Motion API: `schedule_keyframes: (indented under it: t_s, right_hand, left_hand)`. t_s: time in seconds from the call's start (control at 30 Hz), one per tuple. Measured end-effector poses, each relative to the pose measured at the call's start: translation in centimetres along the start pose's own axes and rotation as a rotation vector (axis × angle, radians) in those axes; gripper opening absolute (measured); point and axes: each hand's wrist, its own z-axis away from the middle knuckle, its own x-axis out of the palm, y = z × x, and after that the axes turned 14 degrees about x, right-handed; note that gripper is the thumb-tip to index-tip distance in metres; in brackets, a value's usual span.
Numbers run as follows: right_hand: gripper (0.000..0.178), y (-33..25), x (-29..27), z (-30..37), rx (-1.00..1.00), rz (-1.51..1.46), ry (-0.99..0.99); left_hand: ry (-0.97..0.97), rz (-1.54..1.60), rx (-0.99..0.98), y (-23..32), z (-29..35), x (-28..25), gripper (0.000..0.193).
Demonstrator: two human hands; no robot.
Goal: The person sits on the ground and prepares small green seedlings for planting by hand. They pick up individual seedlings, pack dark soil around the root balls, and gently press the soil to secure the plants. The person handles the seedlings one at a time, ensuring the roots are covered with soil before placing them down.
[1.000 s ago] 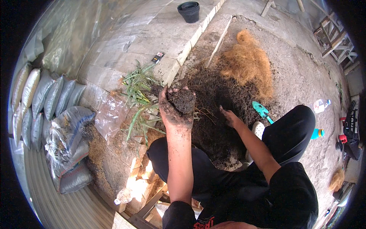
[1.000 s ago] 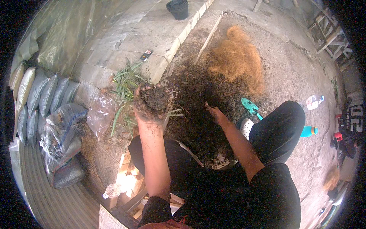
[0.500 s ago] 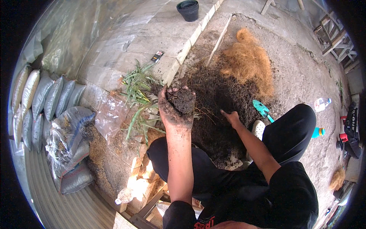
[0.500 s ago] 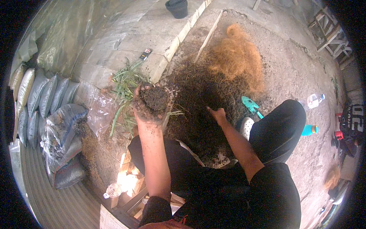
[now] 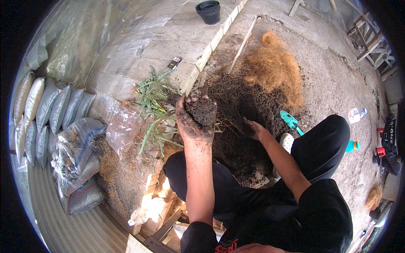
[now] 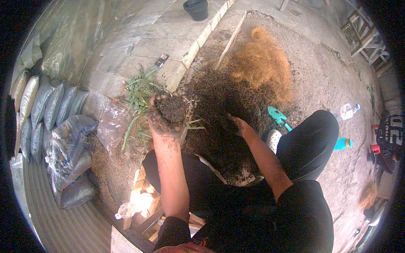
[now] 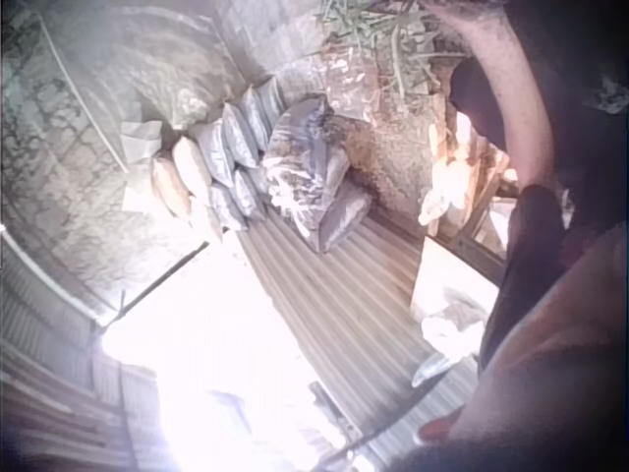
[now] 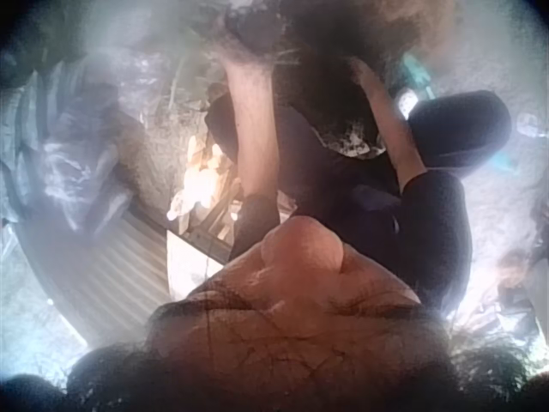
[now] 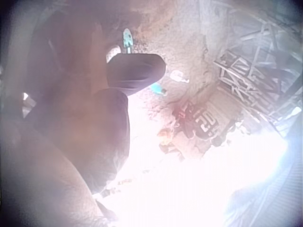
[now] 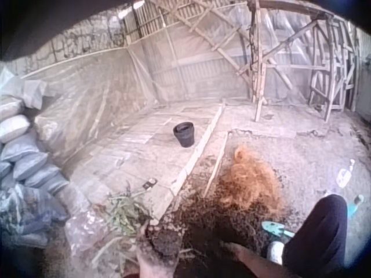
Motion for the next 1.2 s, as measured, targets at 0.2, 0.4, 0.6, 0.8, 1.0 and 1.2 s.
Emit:
schedule_keyframes:
  t_s: [0.2, 0.4, 0.6, 0.8, 1.0, 1.2]
  right_hand:
    - [0.034, -1.6, 7.9, 3.9, -0.064, 0.173, 0.111]
    - [0.038, -2.2, 6.6, 2.1, -0.219, 0.334, -0.136]
    - [0.043, -0.1, 8.8, 5.9, -0.189, 0.13, 0.345]
    - [0.037, 0.1, 3.5, 3.0, -0.263, 0.28, 0.245]
    - [0.035, -0.2, 1.6, 1.4, -0.219, 0.164, 0.433]
    - [0.036, 0.9, 3.5, 3.2, -0.174, -0.14, 0.175]
  left_hand:
    - [-0.044, -0.006, 0.023, -0.1, -0.2, -0.2, 0.018]
    - [-0.028, -0.011, 0.035, -0.3, -0.2, 0.0, 0.021]
    - [0.035, -0.061, 0.049, 0.4, 0.5, 0.4, 0.021]
    - [0.007, -0.01, 0.067, 0.1, 0.1, -0.1, 0.02]
    - [0.055, -0.024, 0.058, -0.3, 0.5, 0.7, 0.02]
    - [0.03, -0.012, 0.062, 0.2, 0.2, 0.1, 0.02]
